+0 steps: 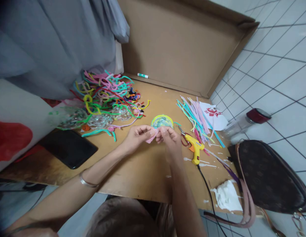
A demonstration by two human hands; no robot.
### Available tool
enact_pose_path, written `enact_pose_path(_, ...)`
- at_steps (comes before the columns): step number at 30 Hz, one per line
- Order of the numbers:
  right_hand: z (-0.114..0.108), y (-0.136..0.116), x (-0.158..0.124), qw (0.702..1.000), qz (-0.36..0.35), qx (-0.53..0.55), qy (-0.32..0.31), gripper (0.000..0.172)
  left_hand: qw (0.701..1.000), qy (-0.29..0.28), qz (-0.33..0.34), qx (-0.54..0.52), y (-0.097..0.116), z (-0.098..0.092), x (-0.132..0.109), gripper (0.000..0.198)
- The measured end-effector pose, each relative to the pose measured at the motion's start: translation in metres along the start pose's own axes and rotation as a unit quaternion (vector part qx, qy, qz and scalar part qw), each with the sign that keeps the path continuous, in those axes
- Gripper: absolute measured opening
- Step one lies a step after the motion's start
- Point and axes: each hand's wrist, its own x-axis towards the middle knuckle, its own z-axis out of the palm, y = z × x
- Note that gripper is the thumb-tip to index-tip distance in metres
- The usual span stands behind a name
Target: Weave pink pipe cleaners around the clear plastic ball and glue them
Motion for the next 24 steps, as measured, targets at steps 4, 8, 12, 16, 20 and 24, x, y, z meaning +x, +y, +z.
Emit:
enact_pose_path(4, -0.002, 0.001, 0.001, 0.999, 0.028, -0.025, -0.005, 0.03, 0.999, 0.037, 0.001, -0.012, 0.0, -0.001, 0.003, 0.04)
enact_pose_path(8, -0.002, 0.003, 0.001, 0.998, 0.034, -0.048, 0.002, 0.029, 0.999, 0.017, 0.023, 0.015, -0.002, -0.003, 0.002, 0.034)
enact_pose_path(12, -0.001, 0.001, 0.001, 0.997, 0.043, -0.066, 0.011, 0.027, 0.999, 0.012, 0.029, 0.035, -0.005, -0.003, 0.001, 0.032)
enact_pose_path(16, 0.003, -0.001, 0.0, 0.995, 0.013, -0.096, 0.028, 0.023, 0.998, 0.023, 0.007, 0.05, -0.004, -0.002, 0.001, 0.032)
enact_pose_path(20, 0.007, -0.002, -0.002, 0.99, -0.042, -0.128, 0.037, 0.016, 0.996, 0.029, 0.001, 0.079, 0.0, -0.001, -0.001, 0.029)
enact_pose_path(24, 0.01, -0.003, -0.005, 0.981, -0.089, -0.164, 0.054, 0.012, 0.994, 0.029, 0.008, 0.103, 0.001, -0.002, -0.001, 0.023)
